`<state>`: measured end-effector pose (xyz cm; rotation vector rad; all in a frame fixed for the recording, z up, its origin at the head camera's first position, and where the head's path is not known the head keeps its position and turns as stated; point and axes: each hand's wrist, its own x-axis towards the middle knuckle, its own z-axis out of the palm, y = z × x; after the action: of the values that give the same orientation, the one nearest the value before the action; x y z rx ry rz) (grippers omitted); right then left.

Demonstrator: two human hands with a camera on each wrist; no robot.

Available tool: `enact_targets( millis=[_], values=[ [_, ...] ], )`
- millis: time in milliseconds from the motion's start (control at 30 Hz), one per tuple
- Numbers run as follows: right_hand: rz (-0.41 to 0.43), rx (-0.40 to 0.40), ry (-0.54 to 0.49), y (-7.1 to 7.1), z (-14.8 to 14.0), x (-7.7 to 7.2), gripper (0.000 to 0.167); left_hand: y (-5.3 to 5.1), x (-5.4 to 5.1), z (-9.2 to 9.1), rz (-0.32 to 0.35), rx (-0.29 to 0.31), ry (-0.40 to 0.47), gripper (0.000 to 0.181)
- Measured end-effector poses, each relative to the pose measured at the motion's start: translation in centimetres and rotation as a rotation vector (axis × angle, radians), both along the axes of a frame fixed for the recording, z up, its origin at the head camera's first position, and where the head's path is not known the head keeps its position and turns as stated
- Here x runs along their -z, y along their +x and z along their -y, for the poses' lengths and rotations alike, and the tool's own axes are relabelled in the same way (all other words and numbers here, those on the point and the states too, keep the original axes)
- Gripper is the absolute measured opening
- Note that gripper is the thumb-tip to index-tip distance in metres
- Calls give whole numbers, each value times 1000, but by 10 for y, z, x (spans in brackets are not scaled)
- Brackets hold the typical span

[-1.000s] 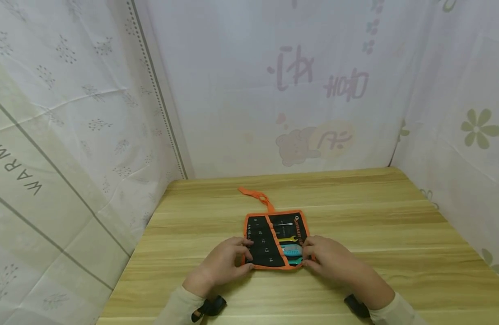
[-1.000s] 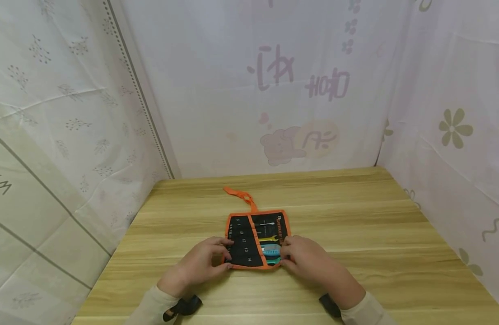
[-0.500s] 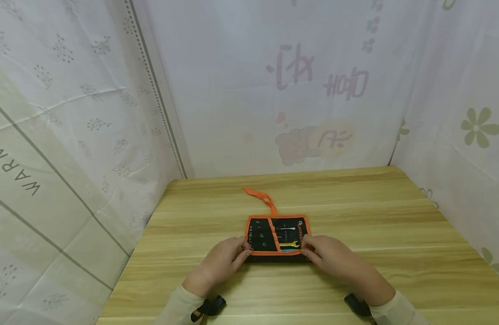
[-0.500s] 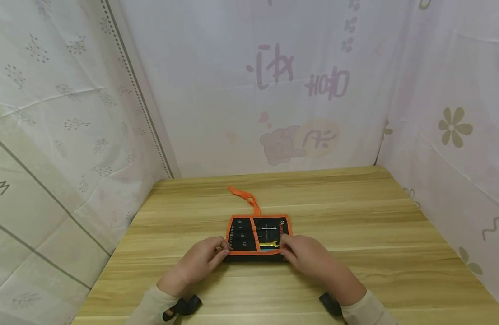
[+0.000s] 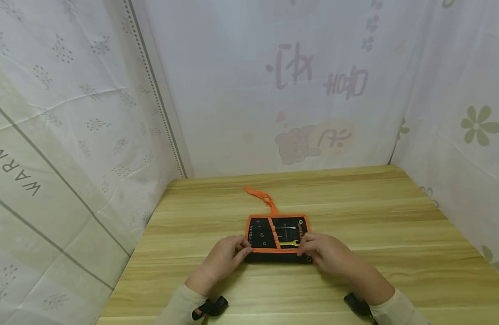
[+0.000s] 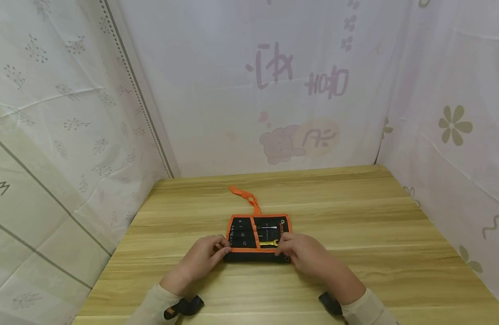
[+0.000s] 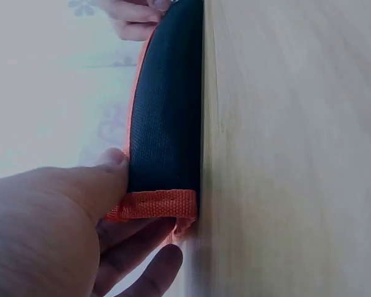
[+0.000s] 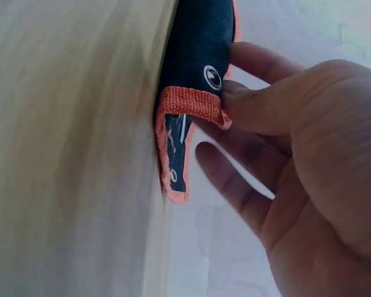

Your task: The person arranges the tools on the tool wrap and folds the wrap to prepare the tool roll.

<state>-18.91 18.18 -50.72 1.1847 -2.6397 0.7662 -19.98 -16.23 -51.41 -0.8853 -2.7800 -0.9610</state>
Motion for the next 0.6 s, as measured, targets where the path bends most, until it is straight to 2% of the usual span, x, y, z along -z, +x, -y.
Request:
enact_targets(
  millis=[67, 167, 300, 467, 600],
  values=[
    [-2, -3, -4, 0, 0, 1, 30, 0, 1, 0, -17, 12, 37, 1],
    [9, 14, 9, 0, 0, 1, 24, -1, 2, 1, -73, 41, 76, 7],
    [49, 32, 28, 2, -1, 1, 20, -1, 2, 2, -132, 61, 63, 10],
    [84, 35, 48, 1, -2, 1, 33, 0, 1, 4, -120, 68, -17, 9],
    [123, 47, 71, -1, -2, 2, 41, 1, 1, 5, -73, 66, -65, 22]
  ],
)
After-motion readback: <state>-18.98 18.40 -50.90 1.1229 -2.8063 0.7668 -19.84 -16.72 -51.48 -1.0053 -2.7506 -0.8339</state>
